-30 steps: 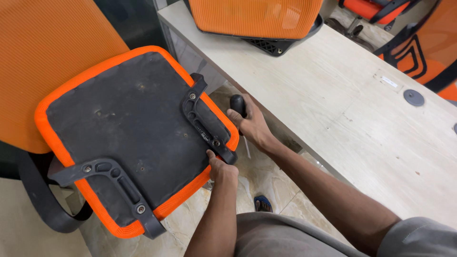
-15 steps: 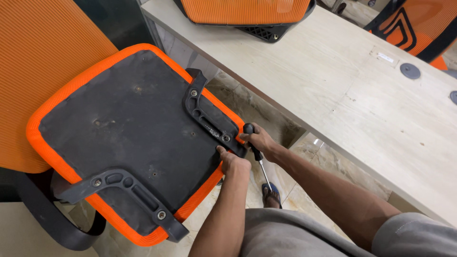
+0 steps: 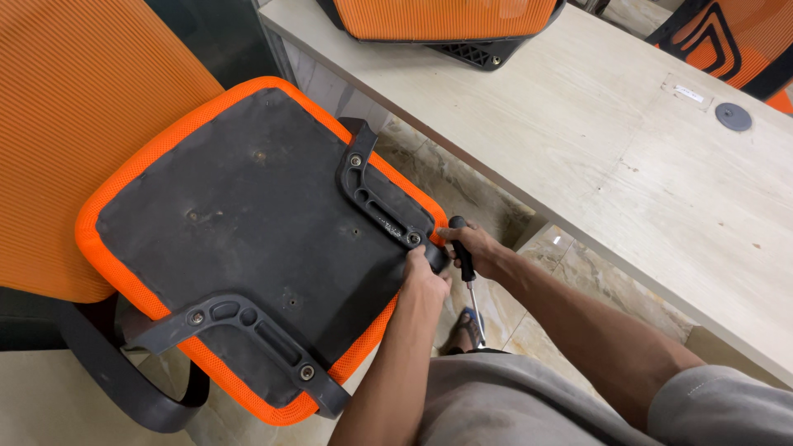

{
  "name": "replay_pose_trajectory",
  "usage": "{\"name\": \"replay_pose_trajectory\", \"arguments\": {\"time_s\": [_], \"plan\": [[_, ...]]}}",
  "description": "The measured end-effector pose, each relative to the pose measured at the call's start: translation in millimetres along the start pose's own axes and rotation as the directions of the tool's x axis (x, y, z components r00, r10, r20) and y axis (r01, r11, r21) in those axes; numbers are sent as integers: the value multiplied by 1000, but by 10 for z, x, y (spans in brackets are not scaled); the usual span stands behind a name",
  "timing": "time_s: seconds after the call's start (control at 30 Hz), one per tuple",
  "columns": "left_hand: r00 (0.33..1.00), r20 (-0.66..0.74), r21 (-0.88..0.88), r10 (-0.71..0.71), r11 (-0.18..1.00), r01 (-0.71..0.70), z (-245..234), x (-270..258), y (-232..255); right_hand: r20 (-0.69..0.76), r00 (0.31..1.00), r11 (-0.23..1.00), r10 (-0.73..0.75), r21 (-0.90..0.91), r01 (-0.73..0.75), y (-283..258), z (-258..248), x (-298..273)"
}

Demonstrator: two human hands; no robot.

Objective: The person uses a screwdriver to tighten screws on the underside of an orange office chair seat, then places the seat on a workbench and attaches the chair base with a gas lift. The person secures the base to the seat using screws.

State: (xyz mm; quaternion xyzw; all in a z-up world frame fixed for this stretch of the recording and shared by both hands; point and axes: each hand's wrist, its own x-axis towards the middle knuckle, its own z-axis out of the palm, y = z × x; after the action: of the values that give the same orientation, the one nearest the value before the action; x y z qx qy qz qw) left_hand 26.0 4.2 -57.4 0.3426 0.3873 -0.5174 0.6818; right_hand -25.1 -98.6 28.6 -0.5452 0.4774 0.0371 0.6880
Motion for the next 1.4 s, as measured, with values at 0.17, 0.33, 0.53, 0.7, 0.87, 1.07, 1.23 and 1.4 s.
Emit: {"name": "replay_pose_trajectory", "arguments": {"time_s": [0.17,0.33,0.53,0.7,0.87,1.07,1.23,1.4], "plan": [[989,-123,63,78,995,-71,212,-629,109,143,988,995,55,-95,-41,-99,-77,84],[789,14,261,614,759,-596,511,-1091,536,214,974,995,74,-77,-59,-206,-39,245],[412,112,602,904,268,-752,900,-1080,973,226,966,987,126,-122,-100,-359,-48,543],[319,482,849,816,-346,-399,949,-733,925,317,941,950,122,-313,-17,-456,-130,850],[264,722,690,640,-699,-191,739,-586,822,346,927,940,144,-340,-19,-544,-210,922],[443,850,354,286,-932,-78,677,-617,1136,313,934,907,173,-420,-28,-682,-183,846],[568,799,287,196,-955,-75,835,-574,1179,265,937,907,227,-408,-104,-686,-167,802],[555,795,394,246,-904,-164,731,-678,1190,273,934,906,229,-411,-103,-713,-91,738]]}}
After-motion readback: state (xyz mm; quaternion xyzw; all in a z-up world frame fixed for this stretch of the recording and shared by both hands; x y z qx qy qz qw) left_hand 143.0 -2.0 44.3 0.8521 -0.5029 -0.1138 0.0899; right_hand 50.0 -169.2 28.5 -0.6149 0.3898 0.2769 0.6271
